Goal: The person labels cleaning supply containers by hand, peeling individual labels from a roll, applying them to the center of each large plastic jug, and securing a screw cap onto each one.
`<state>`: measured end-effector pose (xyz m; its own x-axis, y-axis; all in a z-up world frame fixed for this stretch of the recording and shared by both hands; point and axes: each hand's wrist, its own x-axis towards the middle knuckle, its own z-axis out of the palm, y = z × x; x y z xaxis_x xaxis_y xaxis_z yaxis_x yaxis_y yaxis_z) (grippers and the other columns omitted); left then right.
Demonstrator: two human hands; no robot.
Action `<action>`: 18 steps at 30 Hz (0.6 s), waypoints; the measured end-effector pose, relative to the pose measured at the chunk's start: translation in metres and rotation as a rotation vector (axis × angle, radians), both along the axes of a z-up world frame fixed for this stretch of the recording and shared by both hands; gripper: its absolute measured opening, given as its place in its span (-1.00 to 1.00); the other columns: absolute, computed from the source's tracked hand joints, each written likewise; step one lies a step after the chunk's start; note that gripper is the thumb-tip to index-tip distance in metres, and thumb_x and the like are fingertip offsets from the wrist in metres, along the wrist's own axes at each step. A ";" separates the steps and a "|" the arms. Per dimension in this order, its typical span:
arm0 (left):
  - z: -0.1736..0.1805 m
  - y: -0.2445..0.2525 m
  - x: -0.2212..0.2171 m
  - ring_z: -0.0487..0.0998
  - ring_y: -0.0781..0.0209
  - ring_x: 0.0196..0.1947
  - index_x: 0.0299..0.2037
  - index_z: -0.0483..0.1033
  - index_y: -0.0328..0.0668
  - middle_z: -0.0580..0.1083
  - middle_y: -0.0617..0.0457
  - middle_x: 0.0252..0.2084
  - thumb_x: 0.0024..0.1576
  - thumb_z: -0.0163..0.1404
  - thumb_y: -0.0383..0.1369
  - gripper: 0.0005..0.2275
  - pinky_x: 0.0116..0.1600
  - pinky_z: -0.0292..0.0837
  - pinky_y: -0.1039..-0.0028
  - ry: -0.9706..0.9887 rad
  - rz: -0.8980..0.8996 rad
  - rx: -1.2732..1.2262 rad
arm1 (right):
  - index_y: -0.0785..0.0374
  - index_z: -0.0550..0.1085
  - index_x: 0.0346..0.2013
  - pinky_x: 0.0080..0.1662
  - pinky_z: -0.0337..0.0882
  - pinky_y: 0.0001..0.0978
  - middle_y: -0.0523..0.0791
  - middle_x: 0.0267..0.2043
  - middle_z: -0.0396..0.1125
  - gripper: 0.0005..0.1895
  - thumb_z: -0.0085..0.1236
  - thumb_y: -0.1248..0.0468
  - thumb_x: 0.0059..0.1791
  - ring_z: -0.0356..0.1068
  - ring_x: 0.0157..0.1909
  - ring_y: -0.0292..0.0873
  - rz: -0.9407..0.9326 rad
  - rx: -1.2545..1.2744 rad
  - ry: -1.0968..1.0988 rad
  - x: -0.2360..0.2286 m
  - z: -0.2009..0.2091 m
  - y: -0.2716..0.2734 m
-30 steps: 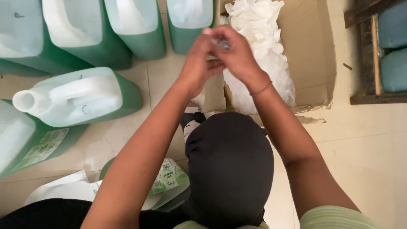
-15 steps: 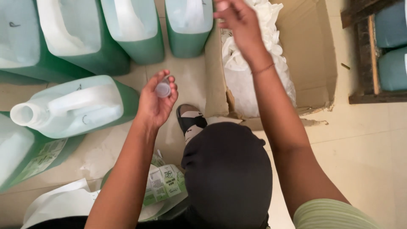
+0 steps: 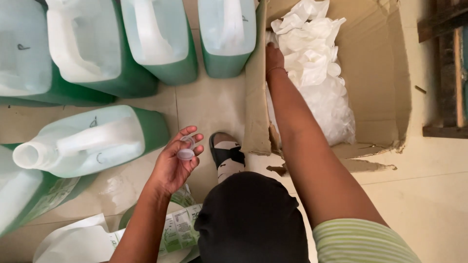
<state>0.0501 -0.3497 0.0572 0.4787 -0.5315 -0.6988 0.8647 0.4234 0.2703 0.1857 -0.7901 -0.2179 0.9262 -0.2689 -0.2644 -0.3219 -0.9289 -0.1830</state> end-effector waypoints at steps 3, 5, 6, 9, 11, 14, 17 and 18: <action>0.003 0.002 -0.004 0.55 0.23 -0.21 0.18 0.34 -0.15 0.45 -0.03 0.02 0.18 -0.15 -0.50 -0.66 -0.31 0.53 0.58 -0.012 -0.026 0.062 | 0.24 0.51 0.07 -0.01 0.47 -0.25 -0.02 0.14 0.35 -0.71 0.07 0.25 0.07 0.25 0.23 0.03 0.130 -0.307 0.198 -0.007 0.008 0.012; 0.004 0.003 -0.009 0.54 0.24 -0.23 0.18 0.34 -0.15 0.45 -0.02 0.03 0.17 -0.16 -0.51 -0.65 -0.32 0.52 0.59 -0.014 -0.030 0.072 | 0.24 0.51 0.06 -0.07 0.48 -0.23 -0.05 0.13 0.31 -0.68 0.12 0.26 0.02 0.17 0.25 0.04 0.170 -0.370 0.219 -0.030 0.017 0.021; 0.005 0.003 -0.010 0.54 0.24 -0.23 0.18 0.34 -0.16 0.45 -0.03 0.03 0.16 -0.17 -0.52 -0.64 -0.32 0.52 0.59 -0.017 -0.031 0.057 | 0.23 0.51 0.07 -0.07 0.48 -0.24 -0.06 0.15 0.28 -0.66 0.15 0.28 0.00 0.15 0.27 0.03 0.174 -0.378 0.243 -0.038 0.024 0.024; 0.009 0.001 -0.013 0.54 0.23 -0.23 0.19 0.33 -0.17 0.45 -0.04 0.04 0.14 -0.20 -0.54 -0.62 -0.32 0.53 0.59 -0.027 -0.042 0.028 | 0.21 0.47 0.12 -0.07 0.49 -0.24 -0.07 0.18 0.20 -0.58 0.21 0.30 -0.05 0.12 0.28 0.02 0.183 -0.372 0.284 -0.055 0.064 0.039; 0.011 0.000 -0.013 0.54 0.24 -0.23 0.19 0.33 -0.16 0.45 -0.04 0.04 0.12 -0.22 -0.55 -0.61 -0.32 0.53 0.60 -0.028 -0.060 0.028 | 0.18 0.41 0.21 -0.04 0.48 -0.19 -0.05 0.17 0.17 -0.49 0.22 0.28 -0.05 0.15 0.25 0.02 0.189 -0.324 0.272 -0.062 0.084 0.044; 0.014 0.000 -0.015 0.54 0.25 -0.24 0.19 0.33 -0.16 0.45 -0.03 0.04 0.10 -0.22 -0.56 -0.59 -0.33 0.52 0.60 -0.044 -0.083 0.042 | 0.27 0.34 0.29 -0.04 0.50 -0.17 -0.01 0.23 0.14 -0.39 0.24 0.26 -0.06 0.18 0.18 0.07 0.201 -0.278 0.252 -0.070 0.091 0.052; 0.017 0.001 -0.017 0.54 0.27 -0.27 0.19 0.34 -0.15 0.45 -0.01 0.03 0.10 -0.23 -0.55 -0.59 -0.34 0.52 0.61 -0.038 -0.099 0.101 | 0.23 0.35 0.24 -0.02 0.50 -0.09 -0.07 0.25 0.11 -0.43 0.24 0.23 -0.05 0.10 0.29 0.08 0.172 -0.253 0.337 -0.073 0.079 0.049; 0.018 0.002 -0.017 0.53 0.29 -0.29 0.19 0.34 -0.15 0.45 0.00 0.03 0.12 -0.22 -0.54 -0.60 -0.35 0.51 0.62 -0.046 -0.103 0.112 | 0.25 0.32 0.25 -0.03 0.49 -0.06 -0.04 0.22 0.15 -0.43 0.22 0.22 -0.03 0.13 0.27 0.11 0.166 -0.217 0.263 -0.073 0.072 0.046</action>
<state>0.0332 -0.3477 0.0750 0.4582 -0.4994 -0.7353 0.8878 0.2981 0.3508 0.1129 -0.7443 -0.1461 0.8699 -0.1969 -0.4523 -0.1736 -0.9804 0.0931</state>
